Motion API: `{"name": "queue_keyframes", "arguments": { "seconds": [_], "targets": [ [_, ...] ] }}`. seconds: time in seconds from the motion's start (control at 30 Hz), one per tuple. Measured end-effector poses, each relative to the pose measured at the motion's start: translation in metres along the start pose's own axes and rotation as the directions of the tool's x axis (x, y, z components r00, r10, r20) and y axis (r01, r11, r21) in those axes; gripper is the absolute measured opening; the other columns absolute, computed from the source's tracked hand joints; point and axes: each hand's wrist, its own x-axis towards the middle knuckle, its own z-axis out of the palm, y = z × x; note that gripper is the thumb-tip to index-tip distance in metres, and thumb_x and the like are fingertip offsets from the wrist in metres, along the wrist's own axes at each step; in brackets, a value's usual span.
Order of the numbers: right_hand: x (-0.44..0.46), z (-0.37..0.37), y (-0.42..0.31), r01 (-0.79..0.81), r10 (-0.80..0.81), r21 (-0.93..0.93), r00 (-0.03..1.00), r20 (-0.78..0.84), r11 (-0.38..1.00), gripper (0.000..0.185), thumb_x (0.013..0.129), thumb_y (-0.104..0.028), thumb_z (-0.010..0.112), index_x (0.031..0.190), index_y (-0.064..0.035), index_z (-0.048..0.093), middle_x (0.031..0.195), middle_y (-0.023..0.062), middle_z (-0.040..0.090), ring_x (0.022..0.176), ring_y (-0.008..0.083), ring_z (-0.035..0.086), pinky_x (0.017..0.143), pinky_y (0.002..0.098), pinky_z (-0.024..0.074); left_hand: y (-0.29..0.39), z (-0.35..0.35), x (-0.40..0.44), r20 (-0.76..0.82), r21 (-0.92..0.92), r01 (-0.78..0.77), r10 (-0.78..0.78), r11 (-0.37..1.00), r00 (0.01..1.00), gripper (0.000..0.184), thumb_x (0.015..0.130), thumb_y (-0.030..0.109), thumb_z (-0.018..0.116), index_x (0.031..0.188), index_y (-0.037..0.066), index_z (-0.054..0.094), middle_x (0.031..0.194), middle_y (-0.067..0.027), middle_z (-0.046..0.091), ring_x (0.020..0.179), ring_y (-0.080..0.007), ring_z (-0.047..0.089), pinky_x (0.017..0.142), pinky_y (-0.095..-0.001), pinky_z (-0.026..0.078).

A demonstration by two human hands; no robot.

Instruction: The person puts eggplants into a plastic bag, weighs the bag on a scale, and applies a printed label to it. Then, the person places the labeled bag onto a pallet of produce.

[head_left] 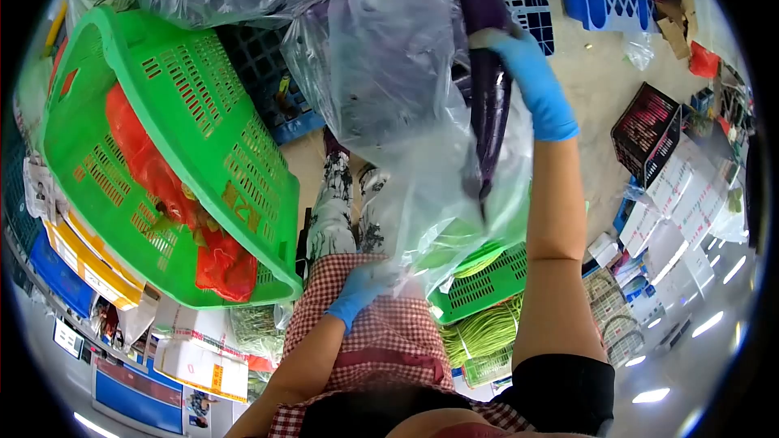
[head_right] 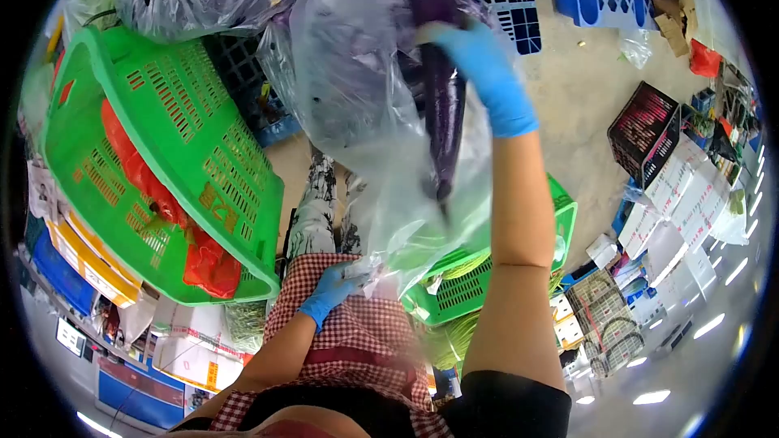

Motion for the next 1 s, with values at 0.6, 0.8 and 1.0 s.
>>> {"name": "queue_keyframes", "arguments": {
  "seconds": [0.6, 0.8, 1.0],
  "targets": [
    [-0.216, -0.14, 0.084, 0.697, 0.084, 0.507, 0.545, -0.834, 0.507, 0.051, 0.075, -0.037, 0.051, 0.114, -0.0026, 0.048, 0.094, 0.0132, 0.058, 0.085, 0.0254, 0.057, 0.077, 0.0371, 0.047, 0.005, -0.004, -0.004, -0.058, -0.01, -0.022, 0.022, 1.0, 0.998, 0.033, 0.078, 0.008, 0.061, 0.109, -0.002, 0.055, 0.097, -0.0079, 0.061, 0.084, -0.0137, 0.058, 0.075, -0.0249, 0.047],
    [-0.241, -0.062, 0.164, 0.293, 0.053, 0.841, 0.934, -0.354, 0.454, 0.07, 0.065, -0.015, 0.063, 0.127, -0.0014, 0.035, 0.113, 0.0141, 0.051, 0.104, 0.0288, 0.05, 0.094, 0.0429, 0.0371, 0.027, 0.001, -0.007, -0.046, -0.025, -0.02, 0.019, 0.999, 0.999, 0.035, 0.079, 0.007, 0.06, 0.112, -0.002, 0.052, 0.101, -0.0086, 0.06, 0.089, -0.0145, 0.058, 0.079, -0.0247, 0.046],
    [-0.191, 0.015, 0.199, 0.036, 0.002, 0.724, 0.999, -0.052, 0.688, 0.06, 0.057, 0.003, 0.068, 0.113, 0.0012, 0.049, 0.105, 0.0096, 0.058, 0.097, 0.0186, 0.054, 0.089, 0.0324, 0.0407, 0.054, -0.006, -0.006, -0.079, 0.328, -0.027, 0.056, 0.944, 0.995, 0.036, 0.078, 0.014, 0.062, 0.109, -0.003, 0.054, 0.1, -0.0092, 0.061, 0.084, -0.0141, 0.058, 0.076, -0.0248, 0.046]
  ]
}}
